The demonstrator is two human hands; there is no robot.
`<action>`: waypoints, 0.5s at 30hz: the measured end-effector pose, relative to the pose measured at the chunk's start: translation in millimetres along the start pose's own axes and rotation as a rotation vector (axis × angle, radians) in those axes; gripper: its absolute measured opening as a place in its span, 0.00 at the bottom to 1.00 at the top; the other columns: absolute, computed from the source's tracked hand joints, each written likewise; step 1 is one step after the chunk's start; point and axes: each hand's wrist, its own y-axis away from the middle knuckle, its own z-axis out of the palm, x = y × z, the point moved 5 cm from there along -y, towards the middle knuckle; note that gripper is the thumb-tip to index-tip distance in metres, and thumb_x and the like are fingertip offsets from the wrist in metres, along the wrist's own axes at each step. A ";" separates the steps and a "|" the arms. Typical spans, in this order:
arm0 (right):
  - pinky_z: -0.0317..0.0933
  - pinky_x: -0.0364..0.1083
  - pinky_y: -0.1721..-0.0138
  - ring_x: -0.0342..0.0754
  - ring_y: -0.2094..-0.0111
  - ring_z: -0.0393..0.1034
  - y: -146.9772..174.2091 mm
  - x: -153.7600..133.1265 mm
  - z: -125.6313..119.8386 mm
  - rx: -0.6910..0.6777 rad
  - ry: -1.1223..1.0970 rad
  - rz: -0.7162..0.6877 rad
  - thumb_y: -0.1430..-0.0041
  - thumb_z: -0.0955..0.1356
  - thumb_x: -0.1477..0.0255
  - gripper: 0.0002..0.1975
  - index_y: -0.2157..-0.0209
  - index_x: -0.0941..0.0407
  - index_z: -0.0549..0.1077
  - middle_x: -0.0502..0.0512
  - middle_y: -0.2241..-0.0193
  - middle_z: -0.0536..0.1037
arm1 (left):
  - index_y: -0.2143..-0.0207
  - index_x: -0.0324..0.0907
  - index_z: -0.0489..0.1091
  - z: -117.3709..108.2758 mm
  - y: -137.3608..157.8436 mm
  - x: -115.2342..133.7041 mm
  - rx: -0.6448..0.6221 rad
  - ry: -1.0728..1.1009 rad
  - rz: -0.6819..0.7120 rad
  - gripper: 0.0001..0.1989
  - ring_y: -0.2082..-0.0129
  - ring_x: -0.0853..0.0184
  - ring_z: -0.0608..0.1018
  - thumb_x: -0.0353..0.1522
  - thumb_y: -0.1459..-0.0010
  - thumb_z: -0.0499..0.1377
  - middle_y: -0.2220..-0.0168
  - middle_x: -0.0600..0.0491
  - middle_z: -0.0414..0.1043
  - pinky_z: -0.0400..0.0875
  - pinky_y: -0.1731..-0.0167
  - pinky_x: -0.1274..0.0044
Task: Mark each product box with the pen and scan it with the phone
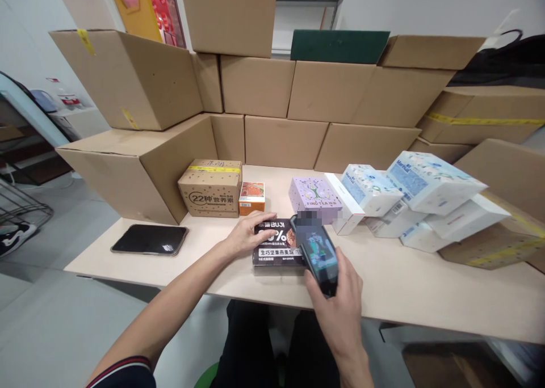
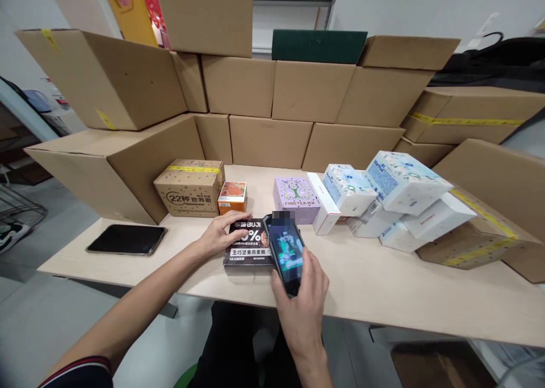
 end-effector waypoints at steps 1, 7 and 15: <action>0.61 0.63 0.47 0.62 0.44 0.63 -0.2 7.2 -5.8 0.012 0.019 0.029 0.39 0.67 0.54 0.38 0.34 0.56 0.56 0.70 0.44 0.68 | 0.44 0.44 0.70 -0.3 0.2 0.8 -0.007 -0.008 -0.006 0.22 0.49 0.59 0.77 0.39 0.39 0.61 0.48 0.45 0.76 0.71 0.46 0.64; 0.62 0.65 0.50 0.67 0.49 0.68 -0.6 58.8 -40.7 0.118 0.233 0.058 0.40 0.63 0.47 0.42 0.37 0.65 0.62 0.76 0.49 0.73 | 0.42 0.43 0.69 -1.3 0.0 17.5 -0.083 -0.073 0.058 0.24 0.44 0.56 0.71 0.42 0.39 0.60 0.45 0.44 0.72 0.67 0.42 0.60; 0.63 0.62 0.60 0.66 0.62 0.71 -3.1 120.5 -55.4 0.174 0.514 0.094 0.43 0.60 0.43 0.45 0.44 0.69 0.70 0.75 0.62 0.76 | 0.39 0.56 0.65 6.8 4.4 33.4 -0.434 -0.237 -0.012 0.38 0.32 0.40 0.51 0.55 0.50 0.65 0.31 0.48 0.52 0.49 0.37 0.45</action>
